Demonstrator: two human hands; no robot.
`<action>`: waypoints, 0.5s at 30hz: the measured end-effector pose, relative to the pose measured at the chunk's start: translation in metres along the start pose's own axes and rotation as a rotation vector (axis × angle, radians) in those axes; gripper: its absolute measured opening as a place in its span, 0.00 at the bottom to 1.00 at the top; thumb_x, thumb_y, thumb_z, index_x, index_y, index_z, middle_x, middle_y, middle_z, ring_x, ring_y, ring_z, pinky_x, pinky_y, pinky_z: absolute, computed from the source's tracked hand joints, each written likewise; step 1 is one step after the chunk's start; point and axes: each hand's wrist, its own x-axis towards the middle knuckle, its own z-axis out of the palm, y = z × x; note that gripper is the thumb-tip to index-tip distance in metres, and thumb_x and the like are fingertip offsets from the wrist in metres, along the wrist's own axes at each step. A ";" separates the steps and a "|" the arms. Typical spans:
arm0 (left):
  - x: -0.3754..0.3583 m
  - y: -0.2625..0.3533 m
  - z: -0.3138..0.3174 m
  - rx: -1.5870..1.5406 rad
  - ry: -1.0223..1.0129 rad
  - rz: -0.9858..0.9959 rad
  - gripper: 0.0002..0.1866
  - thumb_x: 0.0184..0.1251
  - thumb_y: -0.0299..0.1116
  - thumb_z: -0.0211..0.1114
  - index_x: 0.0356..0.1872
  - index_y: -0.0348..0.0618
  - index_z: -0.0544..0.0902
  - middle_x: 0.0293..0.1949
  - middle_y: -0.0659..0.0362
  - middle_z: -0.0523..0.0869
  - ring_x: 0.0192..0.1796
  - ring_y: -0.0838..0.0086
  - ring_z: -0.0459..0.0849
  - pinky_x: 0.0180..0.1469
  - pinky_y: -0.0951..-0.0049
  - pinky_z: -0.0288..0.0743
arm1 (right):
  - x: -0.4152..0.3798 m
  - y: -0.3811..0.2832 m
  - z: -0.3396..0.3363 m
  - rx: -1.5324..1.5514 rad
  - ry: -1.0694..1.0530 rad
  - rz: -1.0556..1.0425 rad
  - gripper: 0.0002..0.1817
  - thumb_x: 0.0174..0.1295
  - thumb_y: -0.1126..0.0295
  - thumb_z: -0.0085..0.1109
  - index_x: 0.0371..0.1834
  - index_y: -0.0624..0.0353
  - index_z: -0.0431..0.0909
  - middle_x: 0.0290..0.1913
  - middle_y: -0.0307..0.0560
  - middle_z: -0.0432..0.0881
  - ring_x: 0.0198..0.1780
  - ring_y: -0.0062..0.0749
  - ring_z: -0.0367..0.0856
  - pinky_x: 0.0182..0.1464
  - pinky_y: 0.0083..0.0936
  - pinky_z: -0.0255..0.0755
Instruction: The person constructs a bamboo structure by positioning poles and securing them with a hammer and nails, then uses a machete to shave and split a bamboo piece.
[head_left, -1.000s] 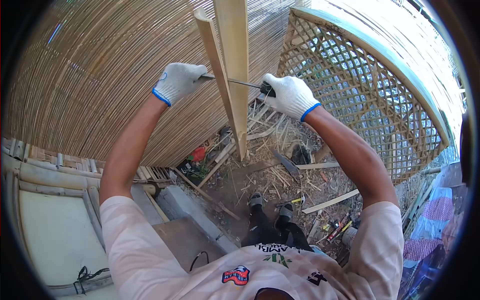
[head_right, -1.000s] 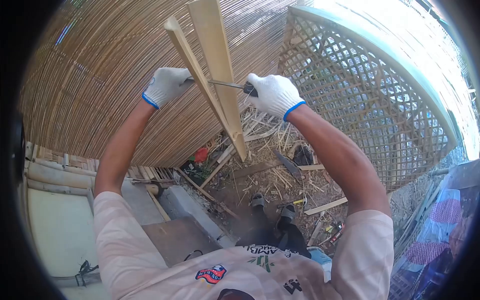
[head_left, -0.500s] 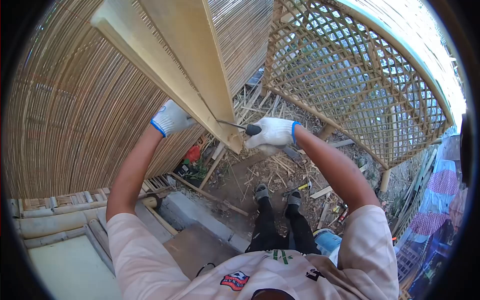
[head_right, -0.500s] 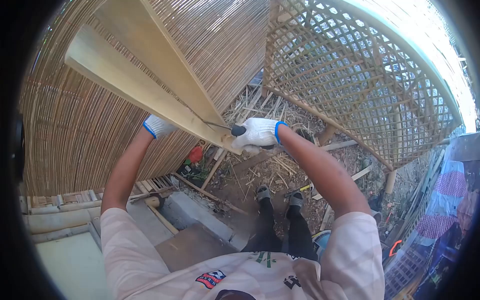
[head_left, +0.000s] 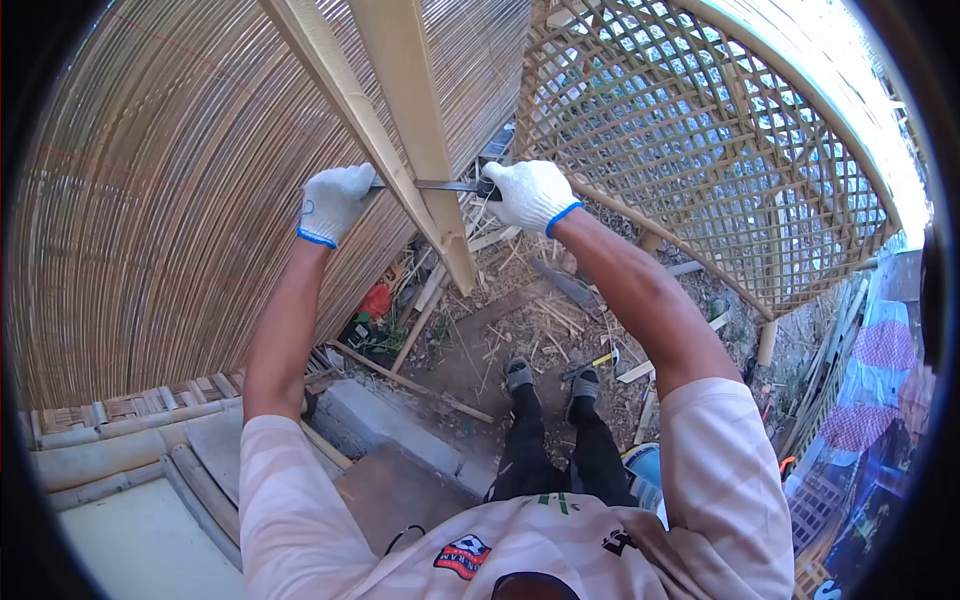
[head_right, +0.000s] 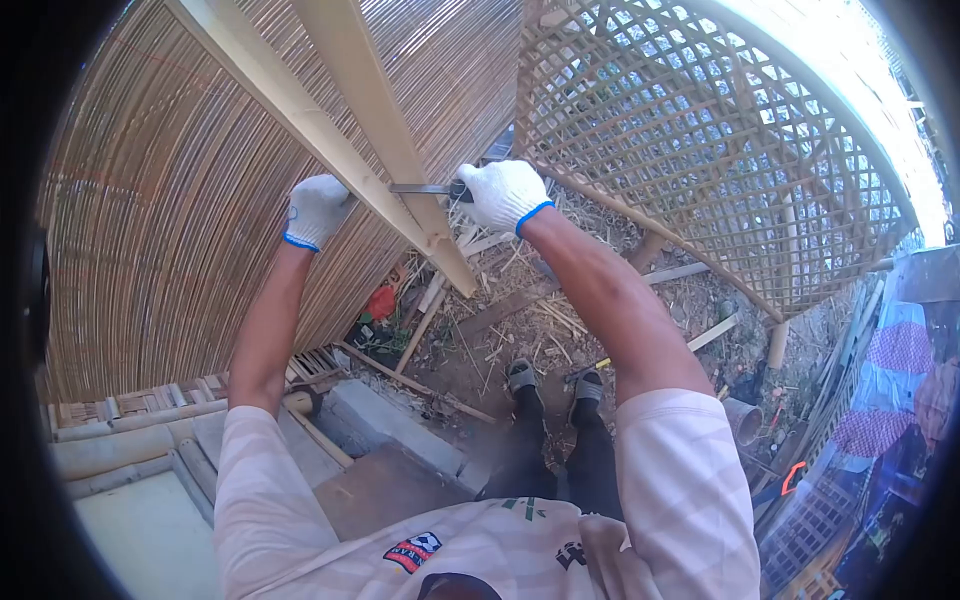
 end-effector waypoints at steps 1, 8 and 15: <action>-0.005 -0.001 0.005 0.020 0.030 -0.019 0.11 0.65 0.42 0.72 0.34 0.50 0.80 0.26 0.57 0.85 0.30 0.59 0.88 0.32 0.56 0.80 | 0.007 0.001 0.000 -0.017 0.024 -0.026 0.15 0.67 0.54 0.64 0.47 0.52 0.83 0.31 0.56 0.89 0.35 0.55 0.91 0.38 0.51 0.83; -0.009 -0.001 0.037 0.142 0.155 -0.170 0.10 0.61 0.38 0.74 0.39 0.50 0.83 0.25 0.56 0.84 0.30 0.56 0.87 0.33 0.54 0.79 | 0.044 0.021 0.013 -0.112 0.169 -0.131 0.13 0.67 0.54 0.63 0.44 0.51 0.81 0.29 0.54 0.88 0.34 0.55 0.90 0.36 0.52 0.82; -0.014 0.005 0.027 0.119 0.144 -0.196 0.11 0.66 0.44 0.73 0.36 0.52 0.81 0.25 0.56 0.84 0.31 0.56 0.88 0.34 0.52 0.79 | 0.036 0.007 -0.005 -0.139 0.121 -0.113 0.14 0.67 0.52 0.63 0.43 0.50 0.83 0.32 0.55 0.89 0.37 0.55 0.91 0.41 0.52 0.83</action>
